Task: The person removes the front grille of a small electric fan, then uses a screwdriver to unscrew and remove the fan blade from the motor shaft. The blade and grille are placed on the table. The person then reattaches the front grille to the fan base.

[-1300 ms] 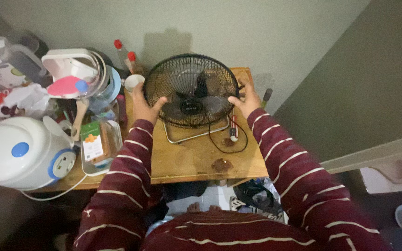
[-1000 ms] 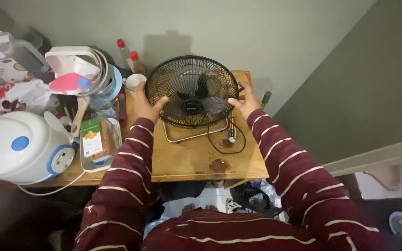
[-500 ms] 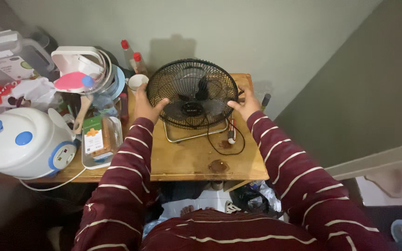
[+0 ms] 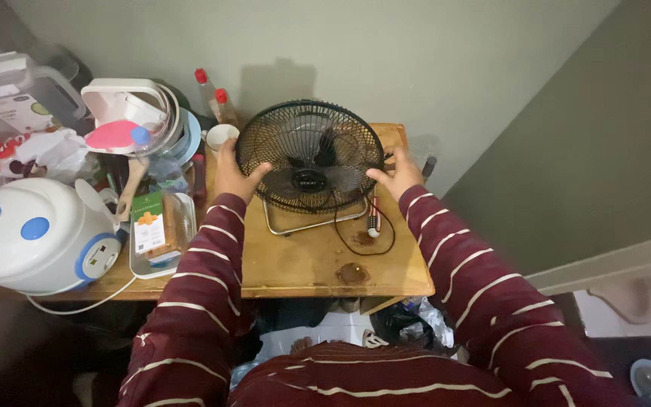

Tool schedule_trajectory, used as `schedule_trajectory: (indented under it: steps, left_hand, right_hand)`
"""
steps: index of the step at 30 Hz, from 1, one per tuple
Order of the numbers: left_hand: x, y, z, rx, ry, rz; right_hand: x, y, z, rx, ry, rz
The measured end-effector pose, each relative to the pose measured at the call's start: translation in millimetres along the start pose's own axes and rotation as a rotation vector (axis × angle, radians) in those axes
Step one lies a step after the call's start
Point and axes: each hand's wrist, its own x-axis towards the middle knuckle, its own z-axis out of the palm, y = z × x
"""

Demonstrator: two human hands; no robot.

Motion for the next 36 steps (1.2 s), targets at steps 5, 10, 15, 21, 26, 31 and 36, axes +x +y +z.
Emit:
schedule_trajectory:
  steps: [5,10,15,21,26,31,36]
  left_hand:
    - [3,-5,1,0.037,-0.001,0.025]
    - [2,-2,-1,-0.007,-0.009,-0.015]
    - [2,6,-5,0.055,-0.031,-0.031]
    - [-1,18,-11,0.117,-0.045,-0.034]
    - [-1,27,-13,0.159,-0.041,-0.026]
    - [-2,5,-5,0.131,-0.030,-0.052]
    - [-13,-53,38,-0.324,0.102,-0.080]
  right_hand:
    - [3,-2,-2,-0.035,-0.016,-0.006]
    - [-1,-6,-5,-0.129,0.018,-0.071]
    - [-5,-11,-15,-0.579,-0.003,-0.149]
    - [-8,-19,-21,-0.846,0.053,-0.259]
    - [-13,-19,-20,-0.921,0.148,-0.350]
    - [-11,-7,-13,-0.835,-0.059,-0.117]
    - [-1,17,6,-0.233,0.044,-0.195]
